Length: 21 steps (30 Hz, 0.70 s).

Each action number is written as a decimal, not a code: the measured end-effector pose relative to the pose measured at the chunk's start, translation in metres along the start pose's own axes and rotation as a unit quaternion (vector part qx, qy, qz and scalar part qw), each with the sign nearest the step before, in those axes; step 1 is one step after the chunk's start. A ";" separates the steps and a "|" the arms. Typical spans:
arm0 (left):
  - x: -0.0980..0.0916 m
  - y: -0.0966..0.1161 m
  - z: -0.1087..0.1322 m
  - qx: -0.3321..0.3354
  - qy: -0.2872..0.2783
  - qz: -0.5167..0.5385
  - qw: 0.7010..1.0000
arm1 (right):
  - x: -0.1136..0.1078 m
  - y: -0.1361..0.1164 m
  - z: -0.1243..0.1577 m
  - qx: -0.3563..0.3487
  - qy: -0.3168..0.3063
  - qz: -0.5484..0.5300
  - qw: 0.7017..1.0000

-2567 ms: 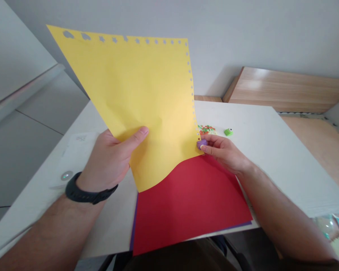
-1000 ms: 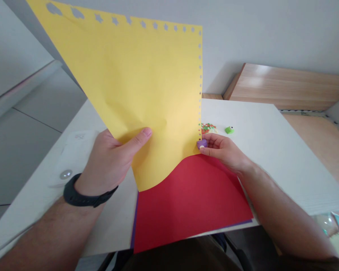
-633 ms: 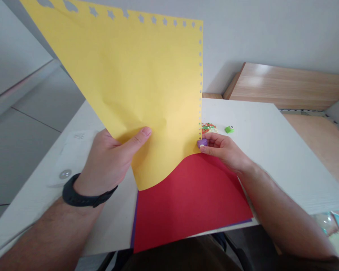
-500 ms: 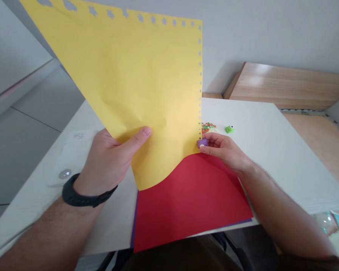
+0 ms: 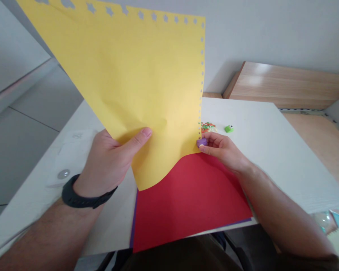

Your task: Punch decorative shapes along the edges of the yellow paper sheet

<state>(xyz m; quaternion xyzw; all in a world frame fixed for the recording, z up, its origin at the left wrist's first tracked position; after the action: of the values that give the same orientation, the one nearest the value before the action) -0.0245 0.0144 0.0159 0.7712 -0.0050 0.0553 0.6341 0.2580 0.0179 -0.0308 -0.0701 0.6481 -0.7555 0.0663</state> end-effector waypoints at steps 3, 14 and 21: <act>0.000 0.000 0.000 -0.004 0.004 0.006 1.000 | 0.002 0.001 -0.001 -0.008 0.004 0.011 1.000; -0.003 0.001 0.000 -0.004 -0.012 -0.006 1.000 | 0.007 0.000 -0.003 -0.016 0.001 0.029 0.999; -0.001 0.001 0.001 -0.002 0.005 -0.008 1.000 | 0.007 -0.001 -0.004 -0.026 0.006 0.031 0.999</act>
<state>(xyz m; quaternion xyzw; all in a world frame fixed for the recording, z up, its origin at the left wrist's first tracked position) -0.0254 0.0131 0.0167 0.7697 0.0042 0.0540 0.6361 0.2508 0.0212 -0.0305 -0.0468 0.6698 -0.7363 0.0841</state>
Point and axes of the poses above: each hand's wrist, its own z-axis away from the middle knuckle, its own x-axis out of the palm, y = z × x, the point moved 1 cm from there along -z, towards the middle knuckle, and after that the axes turned 1 degree about y, right-handed, at the moved point
